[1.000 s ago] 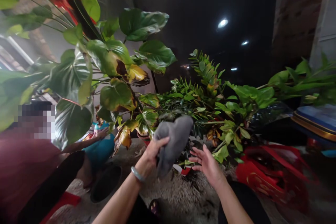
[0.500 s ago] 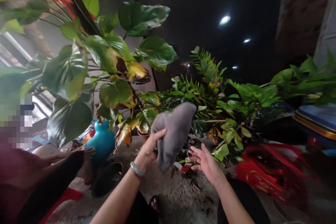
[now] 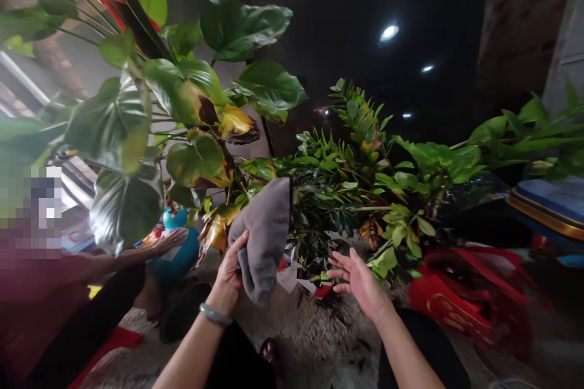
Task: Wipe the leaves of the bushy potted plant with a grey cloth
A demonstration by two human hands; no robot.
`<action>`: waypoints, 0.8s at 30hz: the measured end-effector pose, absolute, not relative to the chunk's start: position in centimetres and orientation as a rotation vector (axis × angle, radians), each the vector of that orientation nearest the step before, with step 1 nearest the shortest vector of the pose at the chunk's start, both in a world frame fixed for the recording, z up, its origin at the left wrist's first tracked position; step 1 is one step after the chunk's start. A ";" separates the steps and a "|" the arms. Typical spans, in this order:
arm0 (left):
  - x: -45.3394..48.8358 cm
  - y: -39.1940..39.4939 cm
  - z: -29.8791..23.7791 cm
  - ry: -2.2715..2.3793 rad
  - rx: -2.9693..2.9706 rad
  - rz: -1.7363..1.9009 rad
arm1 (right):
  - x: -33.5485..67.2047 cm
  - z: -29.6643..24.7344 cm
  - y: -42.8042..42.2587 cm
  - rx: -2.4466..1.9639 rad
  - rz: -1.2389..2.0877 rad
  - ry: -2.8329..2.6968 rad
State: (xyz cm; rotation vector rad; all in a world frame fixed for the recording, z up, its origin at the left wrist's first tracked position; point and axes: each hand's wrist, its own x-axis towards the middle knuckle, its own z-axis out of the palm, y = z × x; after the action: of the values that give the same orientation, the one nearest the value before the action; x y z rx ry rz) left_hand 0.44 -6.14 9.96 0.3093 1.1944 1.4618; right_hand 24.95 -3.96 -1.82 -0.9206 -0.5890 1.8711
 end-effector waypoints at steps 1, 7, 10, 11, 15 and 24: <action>0.6 -6.8 9.1 1.262 0.297 1.394 | 25.0 -1.7 -4.0 -0.929 1.867 -0.585; -0.4 -12.4 5.3 1.361 0.195 1.013 | 25.3 -1.7 -4.2 -0.909 1.854 -0.639; -1.1 -11.3 8.3 1.292 0.140 1.311 | 25.1 -1.8 -4.3 -0.869 1.846 -0.650; -1.2 -10.4 9.6 1.262 0.137 1.451 | 25.0 -1.7 -4.4 -0.866 1.845 -0.649; -0.5 -7.2 11.6 1.161 0.212 1.653 | 24.8 -1.3 -4.4 -0.888 1.852 -0.628; 1.3 -12.2 5.5 1.222 -0.016 1.220 | 25.4 -1.7 -4.3 -0.883 1.842 -0.628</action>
State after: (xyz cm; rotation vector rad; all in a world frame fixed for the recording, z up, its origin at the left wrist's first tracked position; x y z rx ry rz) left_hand 1.34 -12.23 5.55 -0.0162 1.2224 1.2195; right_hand 25.40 -4.32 -1.72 -0.8833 -0.6281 1.8415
